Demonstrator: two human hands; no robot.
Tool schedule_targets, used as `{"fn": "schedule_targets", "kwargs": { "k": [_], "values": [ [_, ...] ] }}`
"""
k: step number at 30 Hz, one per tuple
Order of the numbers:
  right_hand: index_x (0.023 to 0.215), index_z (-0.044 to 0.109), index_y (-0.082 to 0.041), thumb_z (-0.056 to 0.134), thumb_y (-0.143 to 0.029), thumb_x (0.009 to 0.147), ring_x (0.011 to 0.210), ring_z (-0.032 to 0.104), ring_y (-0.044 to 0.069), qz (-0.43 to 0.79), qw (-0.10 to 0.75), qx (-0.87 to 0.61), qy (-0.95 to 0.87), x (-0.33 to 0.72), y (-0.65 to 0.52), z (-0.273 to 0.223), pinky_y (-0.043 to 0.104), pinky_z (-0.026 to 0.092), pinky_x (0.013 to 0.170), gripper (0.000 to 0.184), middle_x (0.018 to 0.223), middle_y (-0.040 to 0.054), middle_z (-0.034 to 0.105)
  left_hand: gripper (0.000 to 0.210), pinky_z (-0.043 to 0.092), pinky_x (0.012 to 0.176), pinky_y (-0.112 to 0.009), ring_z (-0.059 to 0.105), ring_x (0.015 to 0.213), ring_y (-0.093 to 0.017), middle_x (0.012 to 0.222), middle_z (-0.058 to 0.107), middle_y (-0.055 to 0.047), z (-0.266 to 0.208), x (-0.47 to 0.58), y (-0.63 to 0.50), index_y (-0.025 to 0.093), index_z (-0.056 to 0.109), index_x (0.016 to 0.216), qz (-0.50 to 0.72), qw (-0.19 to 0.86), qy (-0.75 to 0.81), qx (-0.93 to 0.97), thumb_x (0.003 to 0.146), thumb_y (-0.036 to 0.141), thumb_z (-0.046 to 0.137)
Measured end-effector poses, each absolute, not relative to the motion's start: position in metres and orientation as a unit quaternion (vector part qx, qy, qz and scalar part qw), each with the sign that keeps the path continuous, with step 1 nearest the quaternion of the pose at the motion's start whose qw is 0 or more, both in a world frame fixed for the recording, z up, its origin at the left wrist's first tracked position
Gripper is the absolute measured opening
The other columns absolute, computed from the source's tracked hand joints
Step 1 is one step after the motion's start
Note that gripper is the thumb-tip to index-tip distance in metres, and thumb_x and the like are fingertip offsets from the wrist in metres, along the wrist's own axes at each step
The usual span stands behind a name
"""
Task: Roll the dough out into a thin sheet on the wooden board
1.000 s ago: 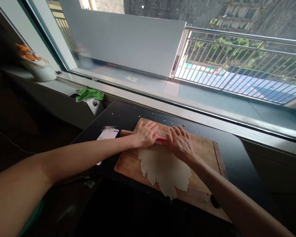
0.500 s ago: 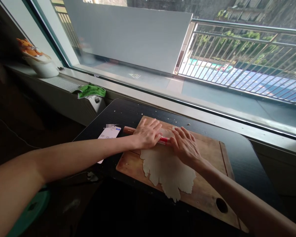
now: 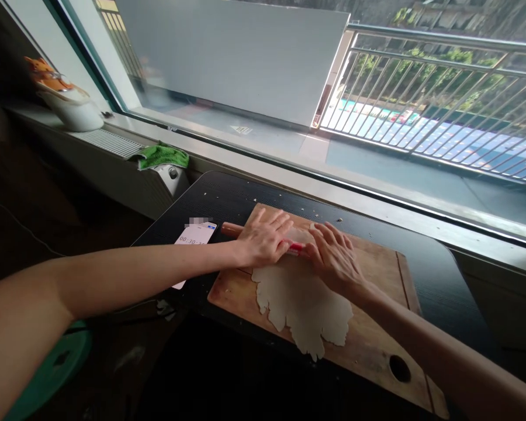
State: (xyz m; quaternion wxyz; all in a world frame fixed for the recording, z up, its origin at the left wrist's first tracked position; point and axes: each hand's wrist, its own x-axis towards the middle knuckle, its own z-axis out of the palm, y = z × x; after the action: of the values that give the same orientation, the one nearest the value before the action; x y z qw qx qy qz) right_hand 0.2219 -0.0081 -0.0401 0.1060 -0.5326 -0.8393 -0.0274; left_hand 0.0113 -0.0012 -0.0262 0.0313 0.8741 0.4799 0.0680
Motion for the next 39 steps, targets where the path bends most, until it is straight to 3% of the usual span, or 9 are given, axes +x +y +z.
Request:
{"fn": "schedule_targets", "kwargs": {
  "k": [7, 10, 14, 22, 28, 35, 39],
  "values": [
    [0.144, 0.046, -0.017, 0.027, -0.043, 0.099, 0.135, 0.042, 0.031, 0.035, 0.104, -0.666, -0.738, 0.207, 0.067, -0.023, 0.050, 0.038, 0.107, 0.055, 0.146, 0.0143, 0.052, 0.053, 0.015, 0.120, -0.056, 0.022, 0.150, -0.028, 0.157, 0.039, -0.013, -0.017, 0.024, 0.059, 0.012, 0.047, 0.144, 0.090, 0.036, 0.591, 0.801, 0.102, 0.037, 0.026],
    [0.141, 0.051, -0.018, 0.027, -0.043, 0.099, 0.135, 0.043, 0.029, 0.023, 0.072, -0.617, -0.783, 0.216, 0.038, -0.029, 0.047, 0.039, 0.107, 0.053, 0.143, 0.0128, 0.054, 0.054, 0.017, 0.119, -0.056, 0.027, 0.148, -0.029, 0.156, 0.041, -0.012, -0.019, 0.018, 0.031, 0.014, 0.048, 0.144, 0.062, 0.055, 0.552, 0.829, 0.101, 0.040, 0.027],
    [0.135, 0.056, -0.021, 0.026, -0.044, 0.100, 0.140, 0.037, 0.027, -0.010, 0.096, -0.532, -0.841, 0.228, 0.005, -0.040, 0.044, 0.033, 0.113, 0.052, 0.140, 0.0095, 0.058, 0.054, 0.016, 0.121, -0.052, 0.029, 0.147, -0.027, 0.156, 0.041, -0.010, -0.024, 0.010, 0.004, 0.017, 0.046, 0.145, 0.059, 0.043, 0.478, 0.876, 0.100, 0.043, 0.030],
    [0.144, 0.047, -0.017, 0.025, -0.046, 0.100, 0.139, 0.038, 0.032, 0.057, 0.094, -0.671, -0.733, 0.209, 0.072, -0.022, 0.051, 0.036, 0.109, 0.058, 0.148, 0.0149, 0.050, 0.054, 0.019, 0.117, -0.060, 0.022, 0.150, -0.030, 0.157, 0.038, -0.013, -0.015, 0.022, 0.072, 0.013, 0.049, 0.142, 0.027, 0.086, 0.600, 0.795, 0.102, 0.040, 0.023],
    [0.137, 0.055, -0.024, 0.029, -0.046, 0.100, 0.142, 0.034, 0.028, 0.014, 0.075, -0.499, -0.863, 0.230, 0.011, -0.038, 0.046, 0.031, 0.114, 0.050, 0.145, 0.0084, 0.053, 0.056, 0.019, 0.119, -0.053, 0.032, 0.145, -0.028, 0.155, 0.043, -0.010, -0.023, 0.008, 0.015, 0.019, 0.046, 0.146, 0.056, 0.054, 0.484, 0.871, 0.099, 0.046, 0.032],
    [0.144, 0.047, -0.016, 0.022, -0.043, 0.100, 0.138, 0.040, 0.030, 0.049, 0.098, -0.681, -0.724, 0.217, 0.082, -0.024, 0.048, 0.037, 0.109, 0.057, 0.150, 0.0154, 0.047, 0.060, 0.014, 0.121, -0.057, 0.016, 0.152, -0.028, 0.163, 0.027, -0.013, -0.016, 0.024, 0.086, 0.013, 0.034, 0.152, 0.056, 0.064, 0.612, 0.787, 0.101, 0.042, 0.026],
    [0.139, 0.052, -0.016, 0.026, -0.042, 0.100, 0.139, 0.040, 0.029, 0.037, 0.083, -0.621, -0.779, 0.223, 0.035, -0.030, 0.047, 0.037, 0.110, 0.054, 0.149, 0.0145, 0.050, 0.061, 0.014, 0.120, -0.056, 0.021, 0.151, -0.029, 0.162, 0.030, -0.013, -0.019, 0.015, 0.043, 0.014, 0.037, 0.152, 0.039, 0.077, 0.570, 0.817, 0.100, 0.046, 0.027]
  ]
}}
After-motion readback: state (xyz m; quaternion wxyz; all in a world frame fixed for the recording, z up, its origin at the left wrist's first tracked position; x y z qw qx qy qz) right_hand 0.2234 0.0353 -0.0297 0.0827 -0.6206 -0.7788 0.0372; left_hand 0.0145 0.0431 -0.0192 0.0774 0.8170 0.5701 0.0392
